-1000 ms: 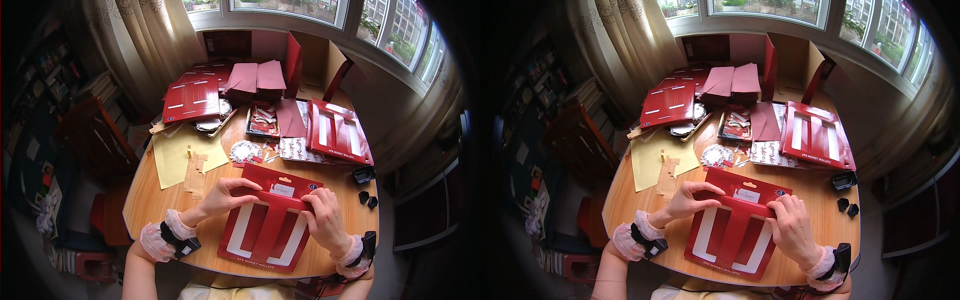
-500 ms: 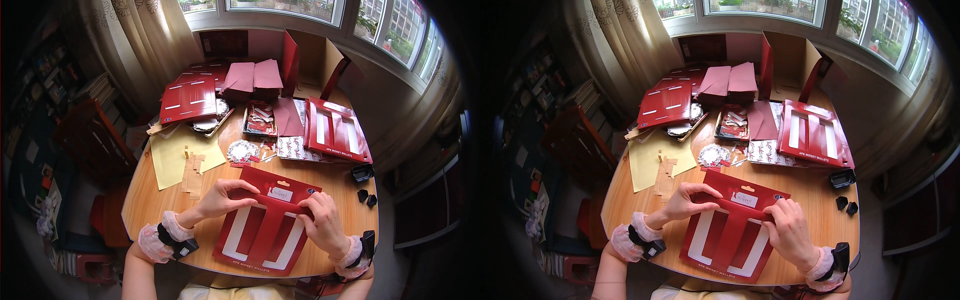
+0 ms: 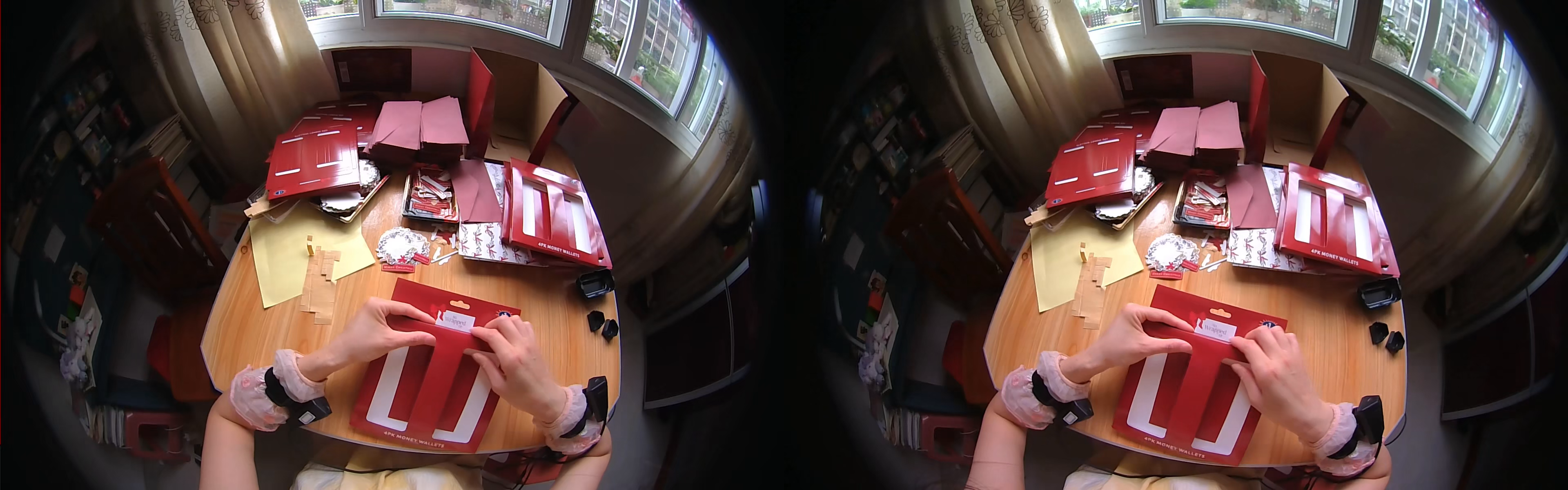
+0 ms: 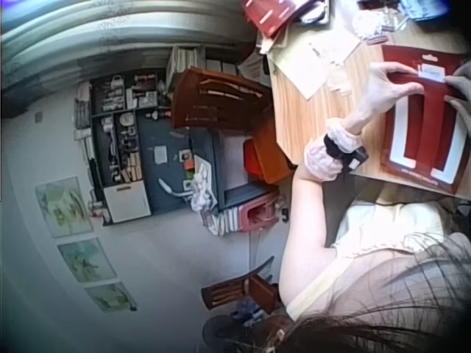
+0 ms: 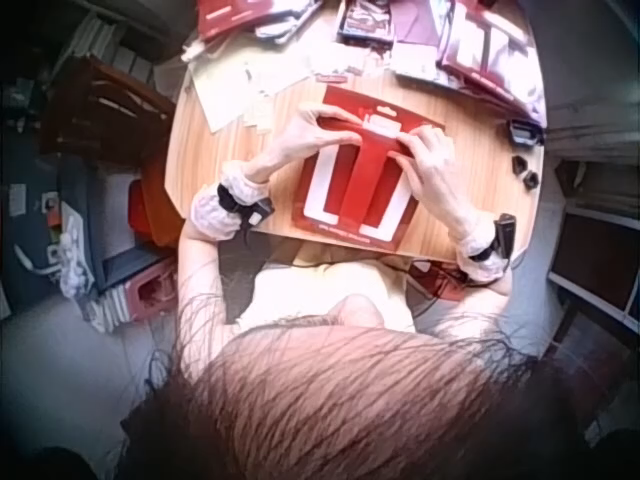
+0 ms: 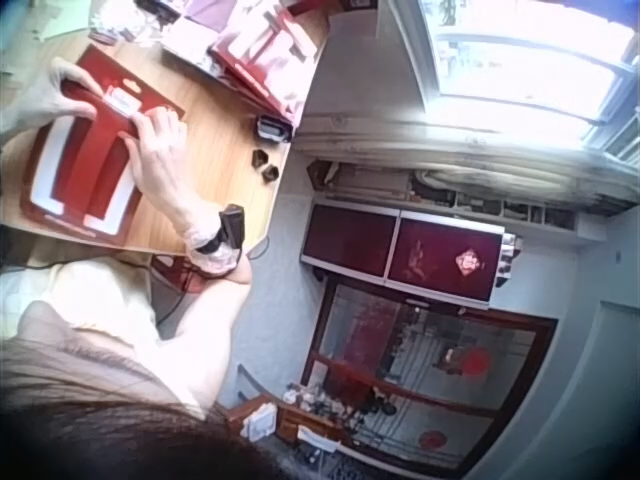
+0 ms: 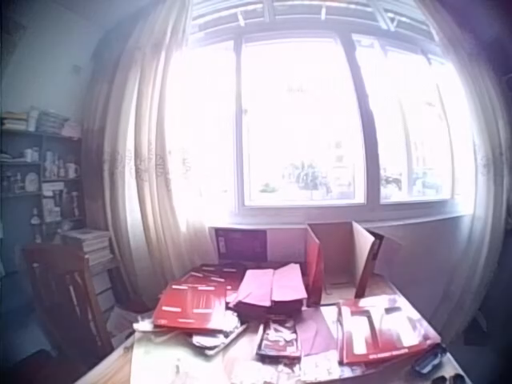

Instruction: Assembling and folding red cardboard wallet packaging at a table.

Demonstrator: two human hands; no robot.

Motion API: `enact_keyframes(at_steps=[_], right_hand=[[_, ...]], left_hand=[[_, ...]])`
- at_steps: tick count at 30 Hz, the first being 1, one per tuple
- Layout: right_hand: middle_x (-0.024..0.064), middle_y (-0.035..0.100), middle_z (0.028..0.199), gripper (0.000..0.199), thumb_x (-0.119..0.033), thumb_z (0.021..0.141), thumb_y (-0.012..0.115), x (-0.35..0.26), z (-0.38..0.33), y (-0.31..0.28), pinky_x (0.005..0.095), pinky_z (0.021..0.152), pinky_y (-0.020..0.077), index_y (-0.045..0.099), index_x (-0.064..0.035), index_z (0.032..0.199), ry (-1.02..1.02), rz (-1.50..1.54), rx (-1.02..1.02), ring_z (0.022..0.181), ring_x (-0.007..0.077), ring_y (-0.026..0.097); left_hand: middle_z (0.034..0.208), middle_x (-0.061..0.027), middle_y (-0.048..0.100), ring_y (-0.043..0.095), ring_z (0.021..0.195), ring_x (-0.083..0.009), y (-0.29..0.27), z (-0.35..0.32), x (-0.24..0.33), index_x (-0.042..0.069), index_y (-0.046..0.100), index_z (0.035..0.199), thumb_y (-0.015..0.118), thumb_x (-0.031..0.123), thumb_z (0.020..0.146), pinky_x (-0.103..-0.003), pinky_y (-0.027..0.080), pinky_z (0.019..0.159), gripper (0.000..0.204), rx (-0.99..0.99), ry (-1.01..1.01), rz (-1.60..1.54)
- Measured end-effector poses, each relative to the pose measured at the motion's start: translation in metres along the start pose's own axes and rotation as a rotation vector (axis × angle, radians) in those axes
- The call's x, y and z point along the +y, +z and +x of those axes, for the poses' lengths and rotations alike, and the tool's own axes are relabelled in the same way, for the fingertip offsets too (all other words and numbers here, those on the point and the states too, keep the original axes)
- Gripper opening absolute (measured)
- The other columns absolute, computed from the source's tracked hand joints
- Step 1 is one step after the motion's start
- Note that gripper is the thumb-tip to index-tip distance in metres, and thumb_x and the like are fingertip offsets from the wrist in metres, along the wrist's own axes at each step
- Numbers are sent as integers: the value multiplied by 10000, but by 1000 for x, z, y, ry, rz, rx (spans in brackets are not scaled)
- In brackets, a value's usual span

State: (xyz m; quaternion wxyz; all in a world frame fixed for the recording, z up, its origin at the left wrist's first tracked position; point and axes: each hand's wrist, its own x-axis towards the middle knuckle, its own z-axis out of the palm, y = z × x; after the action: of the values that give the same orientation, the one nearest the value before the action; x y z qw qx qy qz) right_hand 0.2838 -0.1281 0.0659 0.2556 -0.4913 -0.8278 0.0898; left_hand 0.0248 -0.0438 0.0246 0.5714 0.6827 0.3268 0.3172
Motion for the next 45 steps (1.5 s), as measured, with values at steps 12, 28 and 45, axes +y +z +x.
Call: enact_keyframes(at_steps=[12, 28, 45], right_hand=[[125, 589, 975, 270, -67, 856, 749, 15, 0, 17, 406, 865, 475, 666, -2, 1104, 27, 153, 21, 956, 326, 566], [99, 531, 1035, 322, -65, 813, 839, 32, 3, 1, 308, 697, 508, 646, 22, 1056, 266, 315, 84, 797, 181, 562], [5, 672, 969, 220, -117, 1052, 599, 84, 3, 17, 202, 679, 506, 627, -8, 1241, 536, 978, -37, 792, 44, 612]], left_hand=[[991, -53, 769, 699, 914, -89, 2, 3, -6, -3, 787, 1023, 855, 75, 847, -238, 567, 824, 204, 25, -60, -79], [1044, -61, 767, 701, 968, -106, -14, 8, -12, -2, 774, 1068, 860, 132, 857, -252, 563, 872, 264, 101, -109, -138], [1111, -108, 751, 729, 906, -113, -21, 11, -24, -53, 683, 1260, 698, 149, 998, -250, 604, 785, 330, 9, -402, -489]])
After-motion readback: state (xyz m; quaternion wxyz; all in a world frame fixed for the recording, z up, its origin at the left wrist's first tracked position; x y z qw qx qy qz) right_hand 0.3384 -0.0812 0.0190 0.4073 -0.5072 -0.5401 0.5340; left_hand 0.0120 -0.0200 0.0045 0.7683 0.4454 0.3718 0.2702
